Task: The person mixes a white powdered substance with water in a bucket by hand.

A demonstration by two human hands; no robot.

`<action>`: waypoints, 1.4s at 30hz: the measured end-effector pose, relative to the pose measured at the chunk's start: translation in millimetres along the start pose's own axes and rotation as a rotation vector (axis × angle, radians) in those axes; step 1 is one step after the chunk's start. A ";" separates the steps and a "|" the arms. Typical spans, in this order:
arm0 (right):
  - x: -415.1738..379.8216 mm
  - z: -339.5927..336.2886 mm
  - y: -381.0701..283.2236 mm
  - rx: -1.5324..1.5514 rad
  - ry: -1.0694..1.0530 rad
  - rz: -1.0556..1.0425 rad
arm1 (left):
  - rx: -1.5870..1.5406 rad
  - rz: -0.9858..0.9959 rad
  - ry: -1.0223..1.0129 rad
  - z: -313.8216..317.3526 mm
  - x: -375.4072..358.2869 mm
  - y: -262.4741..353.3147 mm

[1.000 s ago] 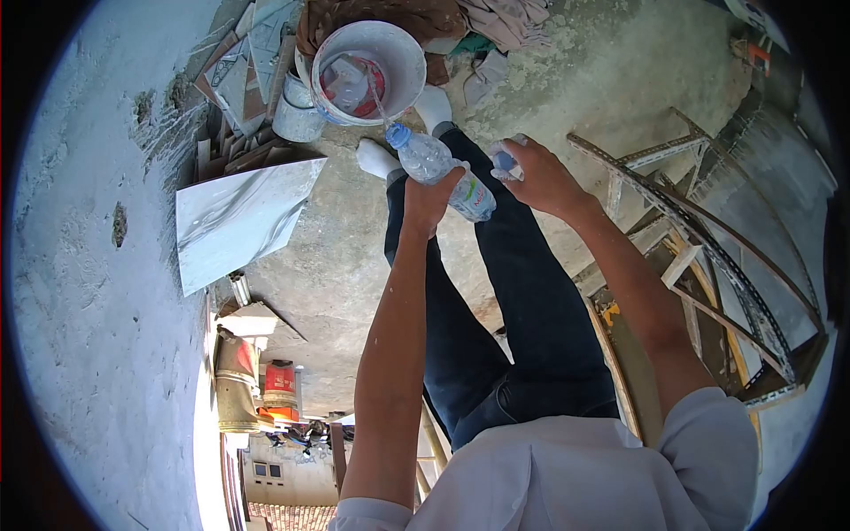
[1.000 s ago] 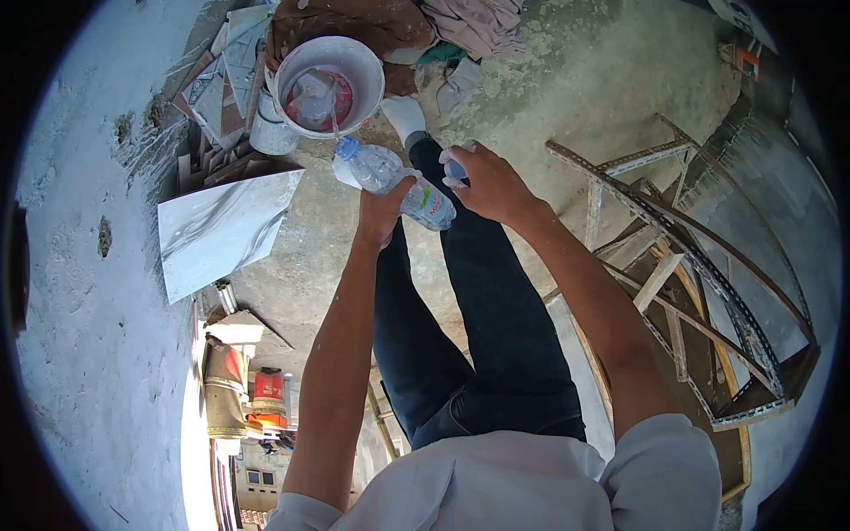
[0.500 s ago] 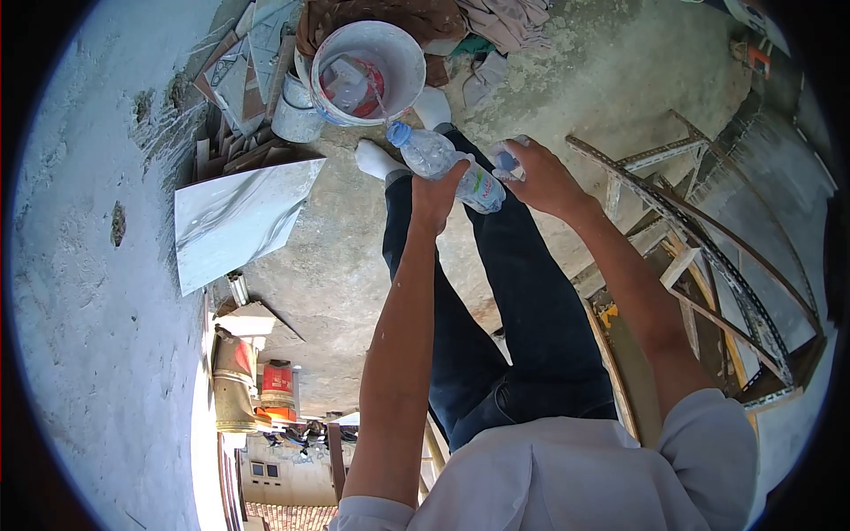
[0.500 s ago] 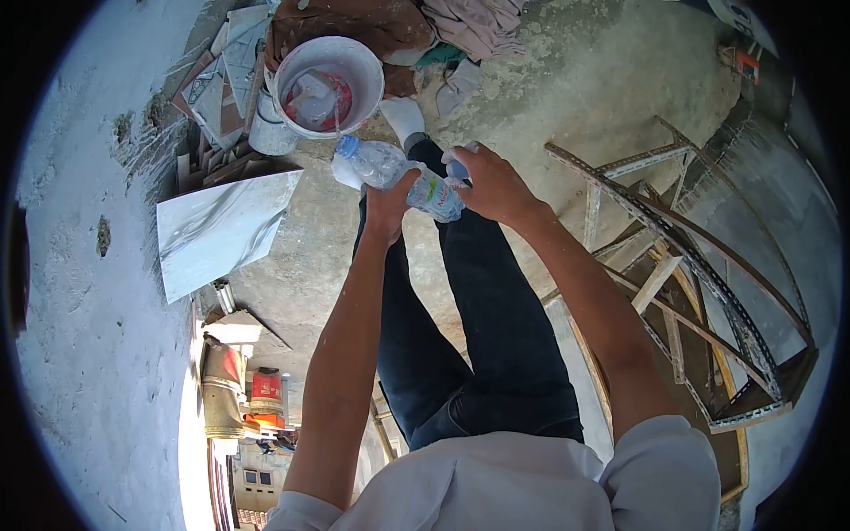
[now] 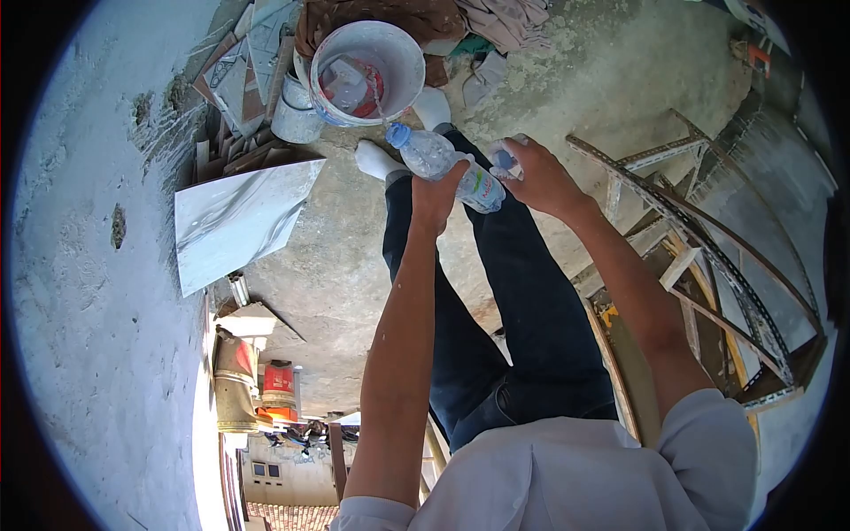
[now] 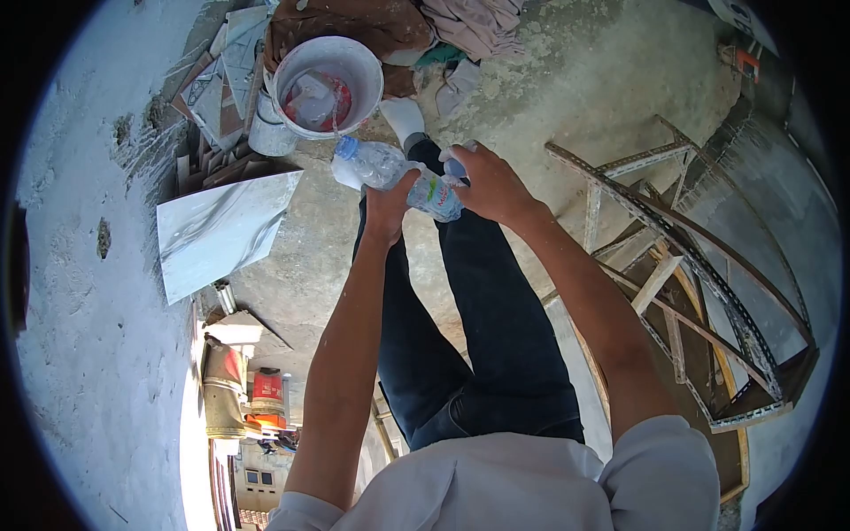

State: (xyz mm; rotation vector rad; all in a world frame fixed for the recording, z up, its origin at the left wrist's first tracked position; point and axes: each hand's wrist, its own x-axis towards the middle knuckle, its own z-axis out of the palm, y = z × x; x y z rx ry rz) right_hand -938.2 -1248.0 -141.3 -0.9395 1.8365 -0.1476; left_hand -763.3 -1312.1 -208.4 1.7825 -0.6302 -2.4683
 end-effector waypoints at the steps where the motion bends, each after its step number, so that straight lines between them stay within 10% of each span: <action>1: 2.1 0.2 0.8 0.009 -0.002 0.001 | 0.012 -0.007 -0.015 -0.4 1.2 -0.5; 42: 21.2 -15.6 -7.5 0.028 0.108 0.011 | -0.200 0.086 0.061 27.1 12.3 12.1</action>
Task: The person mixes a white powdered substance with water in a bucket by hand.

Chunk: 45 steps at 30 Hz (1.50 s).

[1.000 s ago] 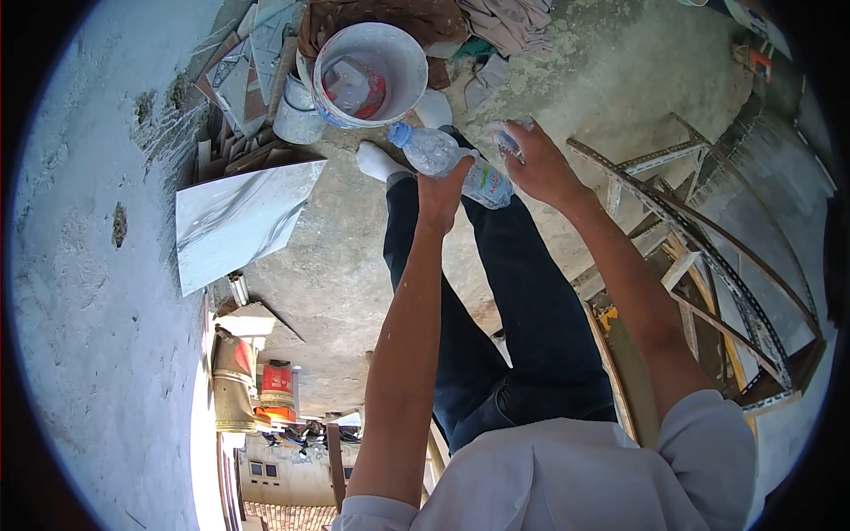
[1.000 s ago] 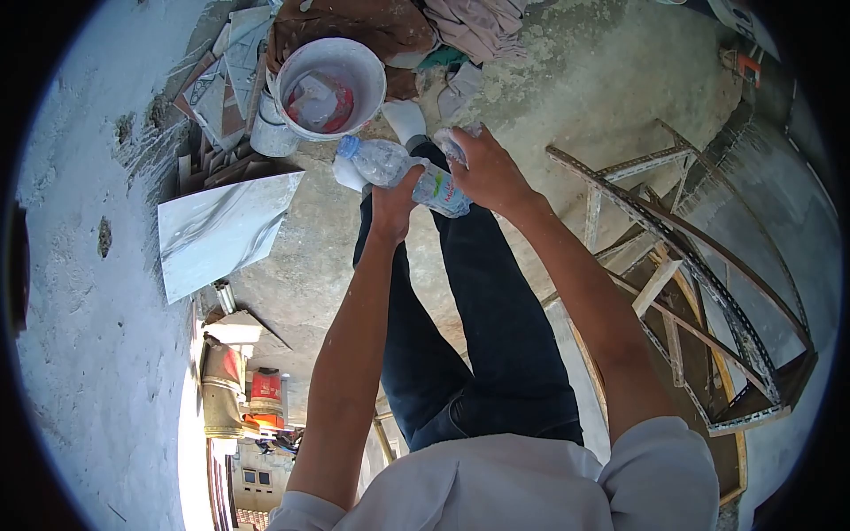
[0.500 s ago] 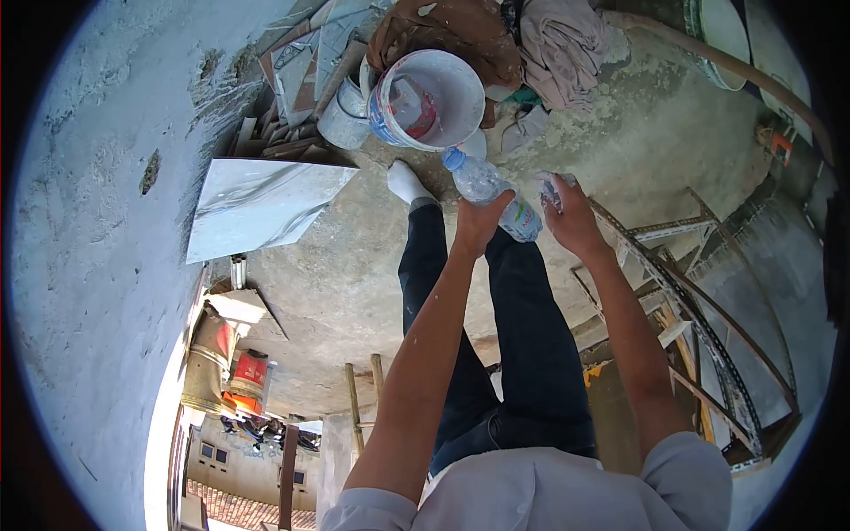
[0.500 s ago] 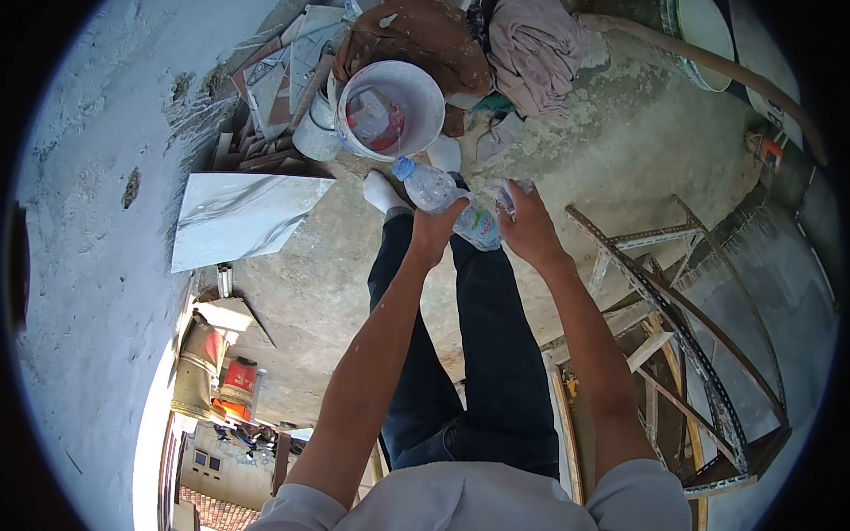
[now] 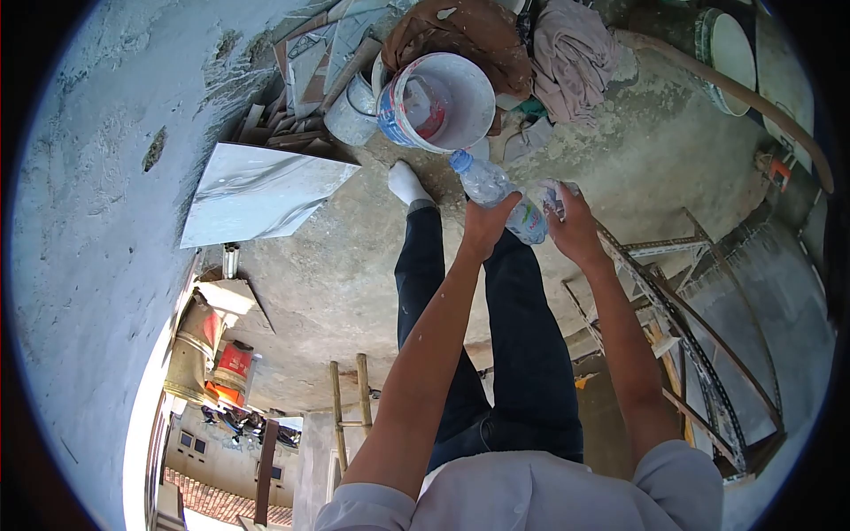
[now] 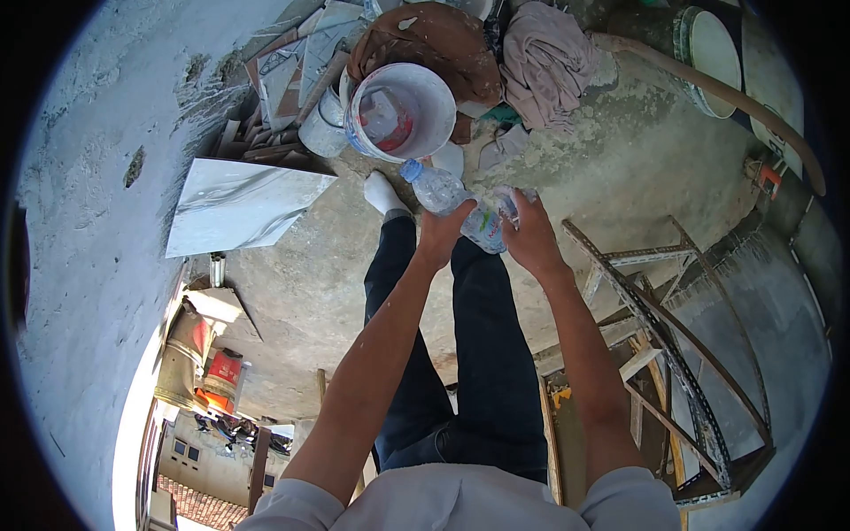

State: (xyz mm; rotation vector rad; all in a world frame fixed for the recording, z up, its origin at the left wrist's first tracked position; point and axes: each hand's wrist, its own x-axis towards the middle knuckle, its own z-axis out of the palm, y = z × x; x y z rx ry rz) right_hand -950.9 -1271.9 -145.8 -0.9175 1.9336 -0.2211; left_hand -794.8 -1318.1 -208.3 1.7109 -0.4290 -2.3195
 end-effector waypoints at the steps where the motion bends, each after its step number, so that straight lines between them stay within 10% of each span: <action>1: 0.1 1.4 2.8 -0.008 0.005 -0.001 | -0.010 -0.011 0.007 0.5 1.3 -0.8; 45: 9.9 5.3 6.2 0.048 0.102 0.028 | 0.030 -0.104 -0.052 -0.8 15.3 -0.9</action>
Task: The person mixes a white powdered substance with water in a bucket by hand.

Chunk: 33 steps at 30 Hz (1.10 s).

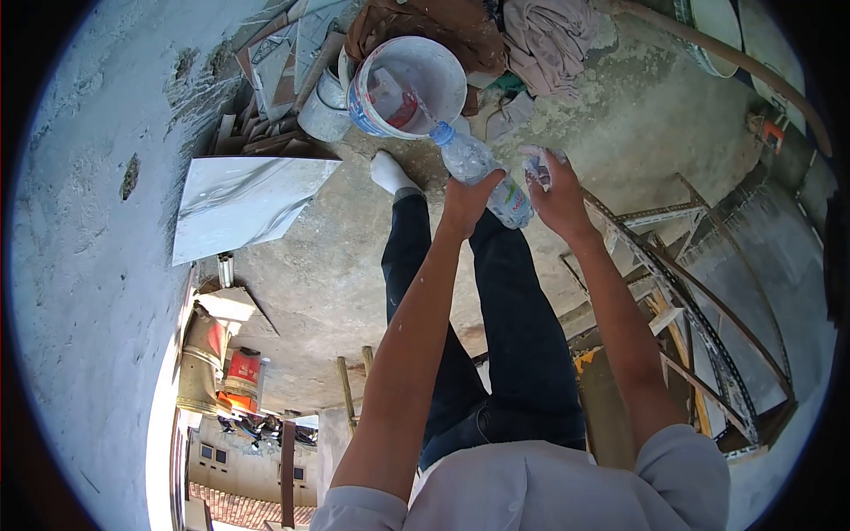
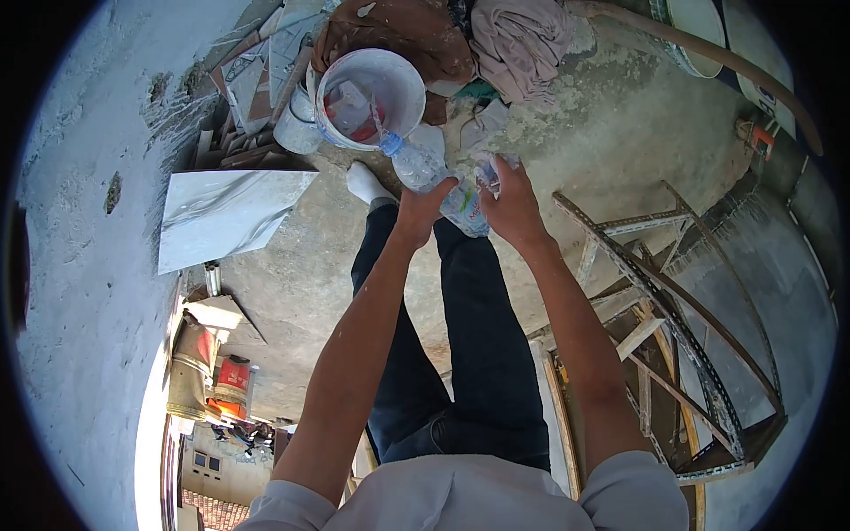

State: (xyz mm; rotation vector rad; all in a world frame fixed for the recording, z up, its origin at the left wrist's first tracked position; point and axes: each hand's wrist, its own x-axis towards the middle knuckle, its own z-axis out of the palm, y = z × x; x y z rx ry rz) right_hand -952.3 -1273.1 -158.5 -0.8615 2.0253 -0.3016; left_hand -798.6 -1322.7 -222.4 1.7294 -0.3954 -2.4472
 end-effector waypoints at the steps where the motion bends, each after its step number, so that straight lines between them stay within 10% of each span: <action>1: 0.3 0.5 0.1 0.006 0.000 -0.004 | 0.002 0.001 -0.007 -0.4 0.1 0.1; 33: -4.2 6.0 -6.7 0.043 0.000 -0.025 | 0.072 -0.012 -0.034 -6.0 -5.3 0.6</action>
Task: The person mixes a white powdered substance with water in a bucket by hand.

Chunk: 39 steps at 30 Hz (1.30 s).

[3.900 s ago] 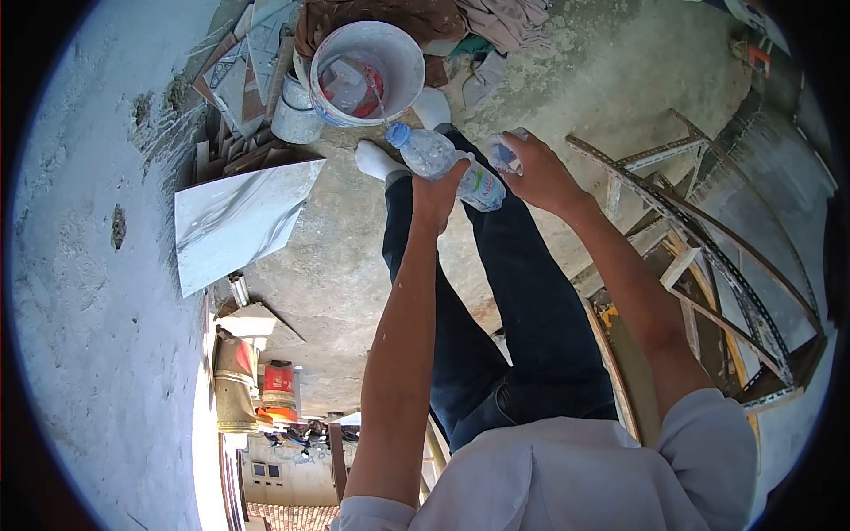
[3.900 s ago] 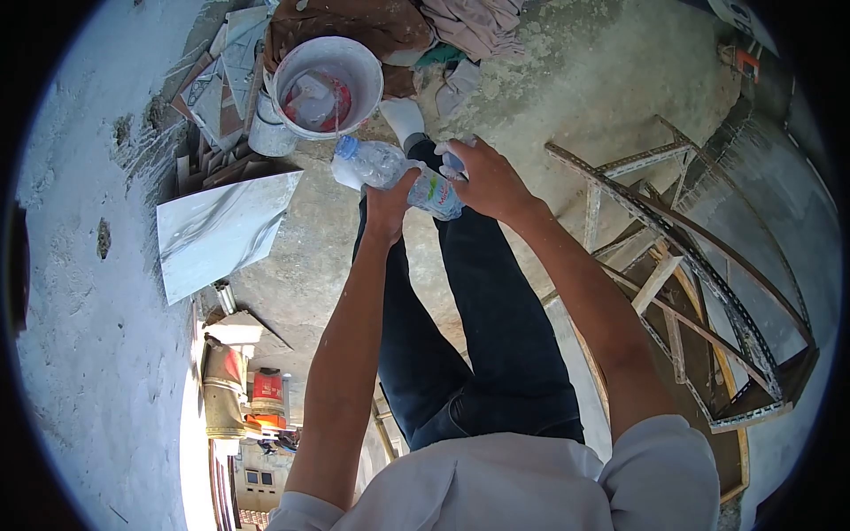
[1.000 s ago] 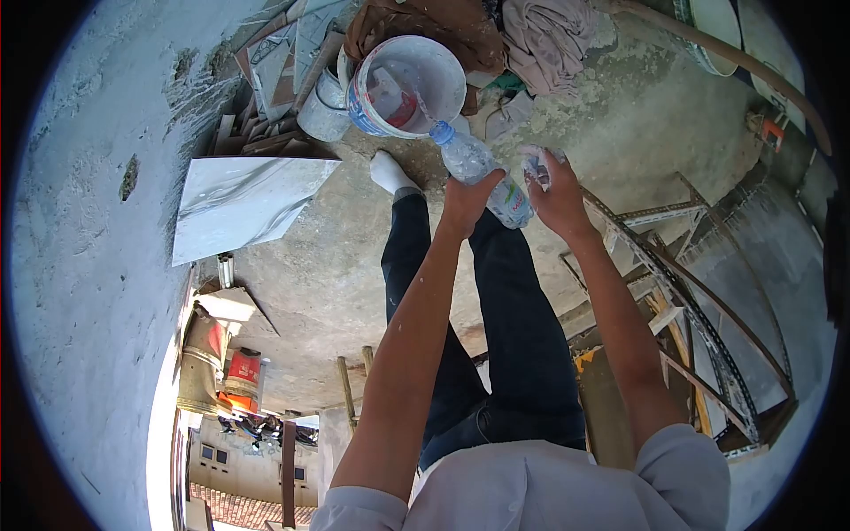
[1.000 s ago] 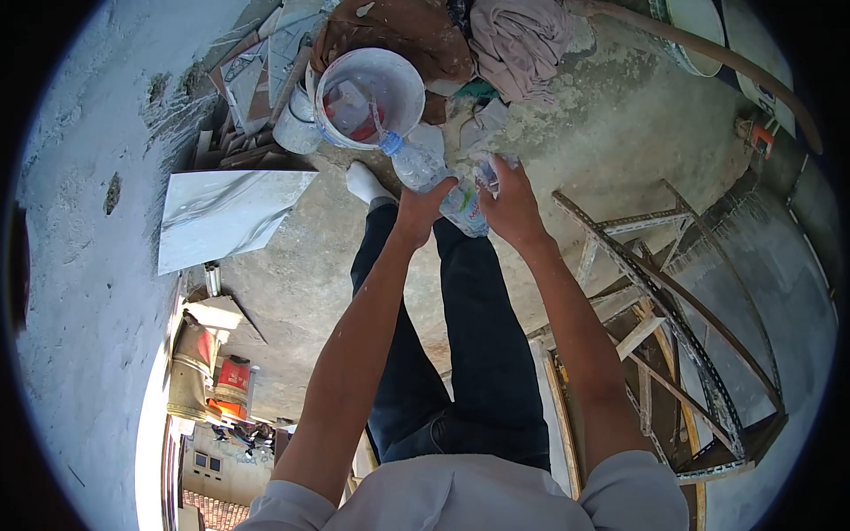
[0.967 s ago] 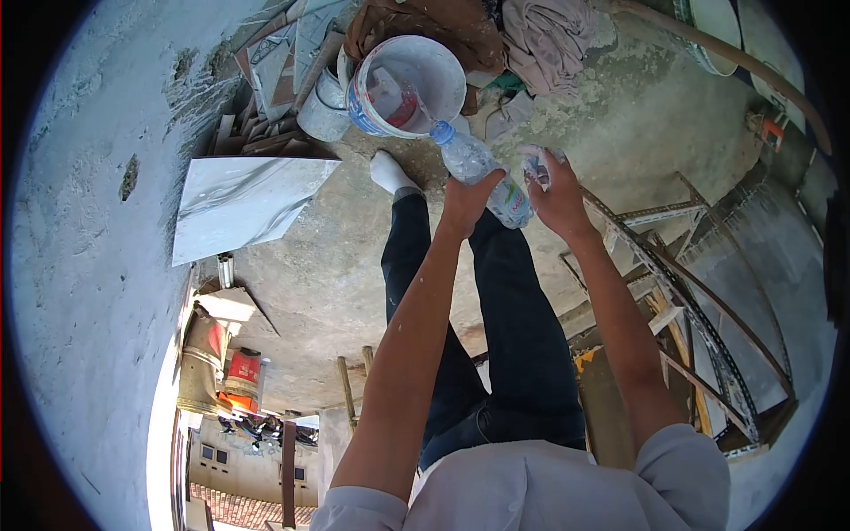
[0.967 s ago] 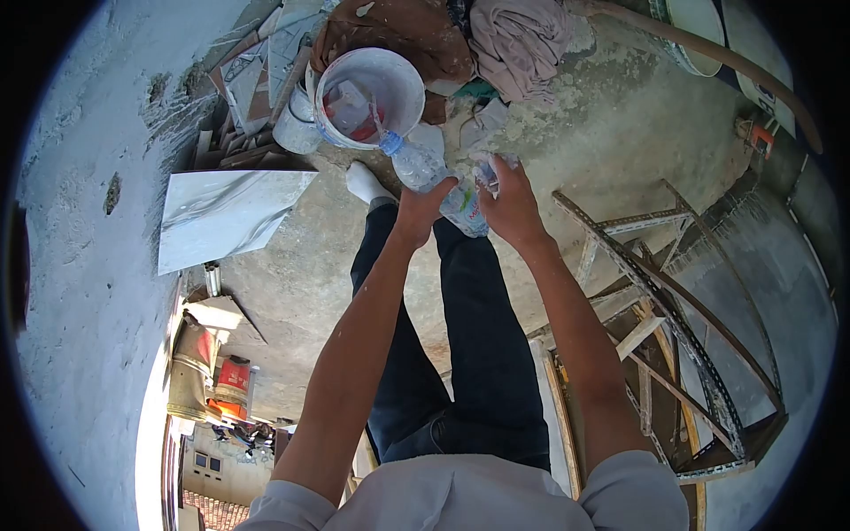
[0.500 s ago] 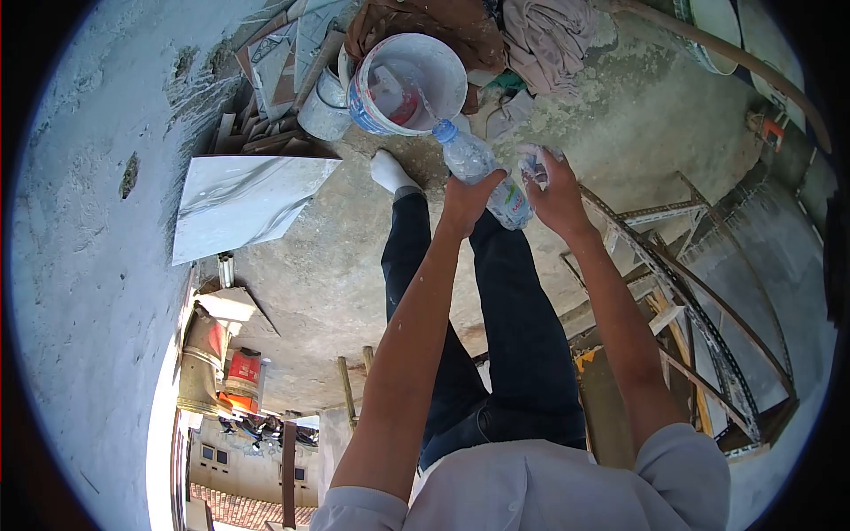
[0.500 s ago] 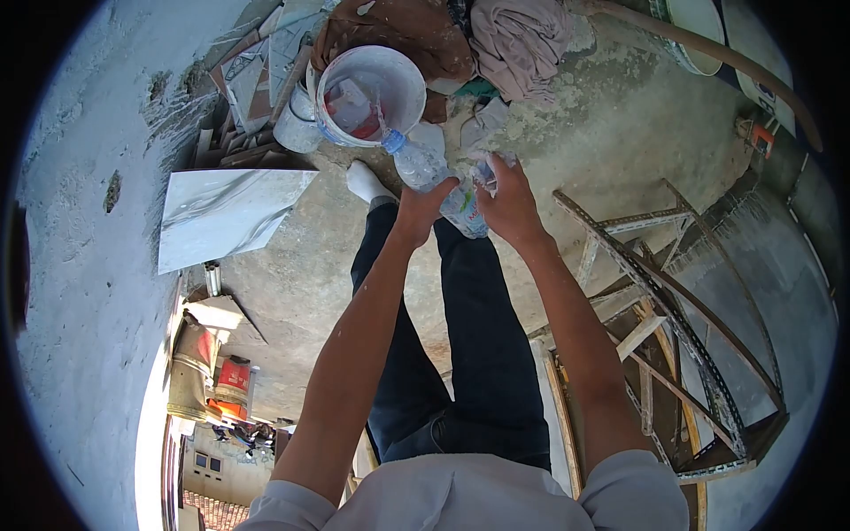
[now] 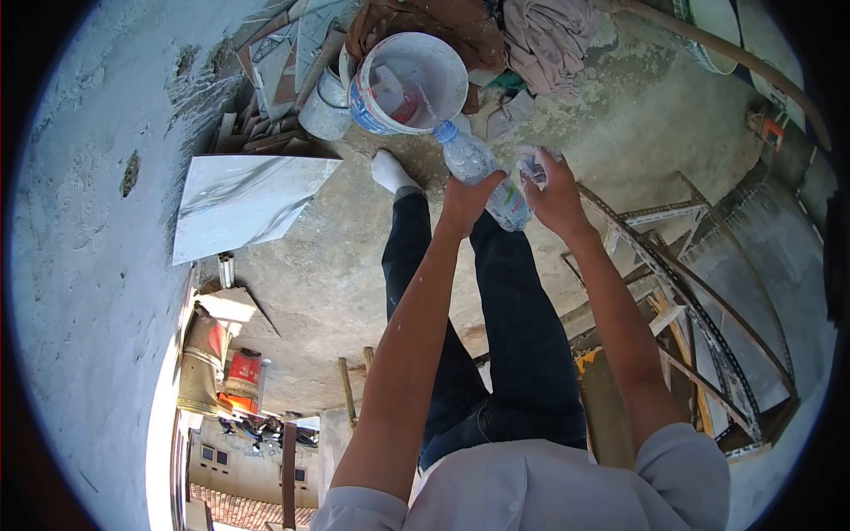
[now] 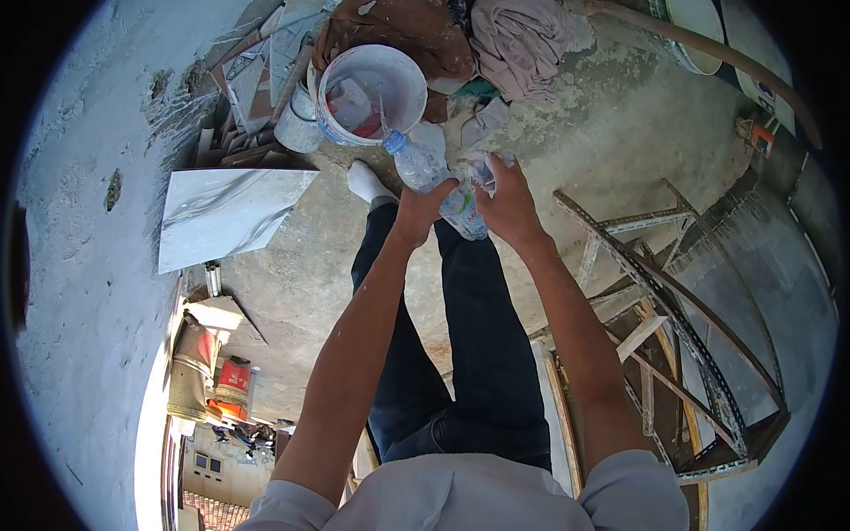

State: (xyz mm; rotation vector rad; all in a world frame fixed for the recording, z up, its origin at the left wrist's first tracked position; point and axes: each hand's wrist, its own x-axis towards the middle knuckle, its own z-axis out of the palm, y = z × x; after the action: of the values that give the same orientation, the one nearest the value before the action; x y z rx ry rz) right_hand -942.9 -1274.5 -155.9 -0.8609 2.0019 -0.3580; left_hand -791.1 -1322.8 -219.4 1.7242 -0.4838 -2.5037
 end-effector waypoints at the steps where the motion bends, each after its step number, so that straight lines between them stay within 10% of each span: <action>1: 0.0 -0.2 -0.7 0.003 0.000 -0.004 | 0.002 -0.001 -0.004 -0.3 0.3 0.0; 39: 6.3 -3.8 -9.6 0.009 -0.034 0.004 | 0.040 0.029 0.004 -4.5 0.7 3.6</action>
State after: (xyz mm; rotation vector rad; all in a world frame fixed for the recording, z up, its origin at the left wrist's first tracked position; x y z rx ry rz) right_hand -944.1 -1286.0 -152.5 -0.8521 1.9696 -0.3476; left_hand -787.8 -1327.3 -220.5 1.7229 -0.5579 -2.4873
